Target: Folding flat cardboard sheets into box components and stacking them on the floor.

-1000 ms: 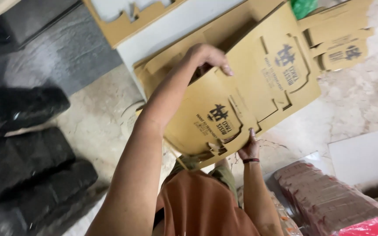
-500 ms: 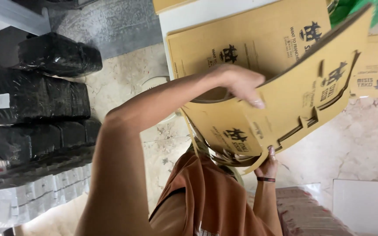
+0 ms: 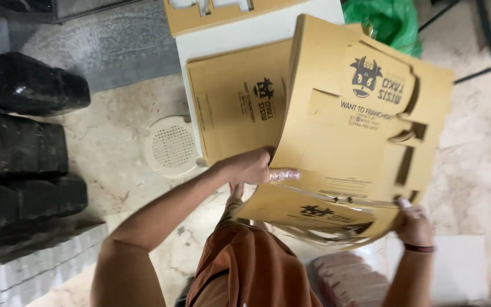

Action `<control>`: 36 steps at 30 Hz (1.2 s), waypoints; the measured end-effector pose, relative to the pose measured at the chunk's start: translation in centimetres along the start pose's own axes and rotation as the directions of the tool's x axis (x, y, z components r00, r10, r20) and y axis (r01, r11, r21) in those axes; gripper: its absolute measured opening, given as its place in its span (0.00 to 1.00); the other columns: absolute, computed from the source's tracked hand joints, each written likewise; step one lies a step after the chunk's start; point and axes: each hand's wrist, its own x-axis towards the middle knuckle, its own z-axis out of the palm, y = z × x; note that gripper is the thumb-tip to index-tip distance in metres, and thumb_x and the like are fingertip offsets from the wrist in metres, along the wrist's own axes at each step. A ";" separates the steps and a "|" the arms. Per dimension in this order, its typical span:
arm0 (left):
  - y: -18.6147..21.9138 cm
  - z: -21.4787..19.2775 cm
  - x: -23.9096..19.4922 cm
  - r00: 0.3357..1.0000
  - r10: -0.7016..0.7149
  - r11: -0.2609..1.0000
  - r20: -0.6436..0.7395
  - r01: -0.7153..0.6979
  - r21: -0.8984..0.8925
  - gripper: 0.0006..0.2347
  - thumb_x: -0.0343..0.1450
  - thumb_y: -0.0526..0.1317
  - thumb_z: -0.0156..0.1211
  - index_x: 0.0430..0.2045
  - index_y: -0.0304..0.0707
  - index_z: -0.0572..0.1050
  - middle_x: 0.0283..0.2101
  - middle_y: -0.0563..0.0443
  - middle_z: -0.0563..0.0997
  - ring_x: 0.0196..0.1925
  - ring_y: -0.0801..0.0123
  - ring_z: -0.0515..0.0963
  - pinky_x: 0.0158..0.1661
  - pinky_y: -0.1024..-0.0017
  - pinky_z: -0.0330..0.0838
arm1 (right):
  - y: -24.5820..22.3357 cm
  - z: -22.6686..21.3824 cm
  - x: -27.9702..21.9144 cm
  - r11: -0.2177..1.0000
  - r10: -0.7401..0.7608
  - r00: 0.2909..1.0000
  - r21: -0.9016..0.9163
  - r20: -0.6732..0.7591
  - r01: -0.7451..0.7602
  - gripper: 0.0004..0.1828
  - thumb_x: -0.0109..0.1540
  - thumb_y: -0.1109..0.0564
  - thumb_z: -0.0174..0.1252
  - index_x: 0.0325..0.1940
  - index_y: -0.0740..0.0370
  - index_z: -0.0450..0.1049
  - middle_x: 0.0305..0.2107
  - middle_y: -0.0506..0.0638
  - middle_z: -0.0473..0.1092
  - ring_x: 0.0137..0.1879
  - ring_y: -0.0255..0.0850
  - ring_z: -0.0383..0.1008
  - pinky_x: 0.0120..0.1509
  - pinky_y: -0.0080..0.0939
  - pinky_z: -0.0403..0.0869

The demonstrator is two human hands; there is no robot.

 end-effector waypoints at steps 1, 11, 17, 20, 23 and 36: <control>-2.1 0.8 1.0 0.986 0.153 0.976 -0.072 -0.162 -0.145 0.22 0.72 0.50 0.59 0.49 0.24 0.75 0.47 0.30 0.80 0.48 0.51 0.81 0.47 0.57 0.74 | 3.3 -3.0 2.6 0.971 -0.163 0.987 -0.177 0.006 0.162 0.38 0.46 0.63 0.62 0.63 0.52 0.77 0.42 0.59 0.78 0.49 0.60 0.78 0.59 0.54 0.77; -1.1 1.3 -1.8 0.654 -0.741 0.525 -0.156 0.418 -0.742 0.48 0.50 0.67 0.60 0.71 0.71 0.55 0.75 0.63 0.57 0.77 0.63 0.53 0.72 0.66 0.51 | -37.3 -33.6 44.0 0.983 0.182 0.599 -0.159 0.780 -0.091 0.30 0.63 0.37 0.46 0.55 0.50 0.86 0.46 0.48 0.85 0.51 0.44 0.81 0.61 0.41 0.73; -19.2 9.8 13.7 0.725 -0.680 -0.054 -0.111 -0.201 -0.978 0.34 0.62 0.46 0.69 0.61 0.23 0.67 0.64 0.36 0.76 0.55 0.49 0.83 0.57 0.65 0.76 | -42.6 -6.6 59.9 0.886 0.098 0.430 -0.276 0.897 0.372 0.58 0.51 0.16 0.46 0.78 0.44 0.54 0.77 0.47 0.47 0.82 0.50 0.44 0.83 0.62 0.44; -26.9 14.3 18.1 0.766 -0.606 -0.112 -0.216 -0.351 -0.930 0.32 0.69 0.43 0.73 0.64 0.22 0.65 0.61 0.18 0.69 0.57 0.28 0.77 0.57 0.40 0.71 | -38.4 14.9 62.5 0.907 -0.206 0.556 -0.056 0.806 0.418 0.37 0.48 0.23 0.65 0.53 0.43 0.80 0.44 0.50 0.79 0.53 0.52 0.80 0.55 0.56 0.77; -31.8 16.9 20.9 0.867 -0.487 -0.300 -0.103 -0.277 -0.913 0.32 0.69 0.44 0.73 0.65 0.28 0.65 0.64 0.20 0.66 0.61 0.24 0.73 0.59 0.37 0.70 | -38.3 22.5 61.4 0.934 -0.158 0.678 -0.116 0.718 0.339 0.45 0.38 0.19 0.67 0.56 0.31 0.76 0.45 0.40 0.77 0.54 0.45 0.79 0.53 0.54 0.77; -20.6 9.8 16.0 0.714 -0.663 -0.499 0.226 -0.197 -0.844 0.23 0.69 0.43 0.70 0.56 0.33 0.73 0.55 0.10 0.71 0.55 0.21 0.75 0.59 0.33 0.70 | -15.3 -0.9 29.9 0.408 0.843 0.521 0.473 0.132 -0.781 0.50 0.64 0.27 0.63 0.69 0.73 0.62 0.64 0.73 0.62 0.74 0.62 0.58 0.82 0.59 0.55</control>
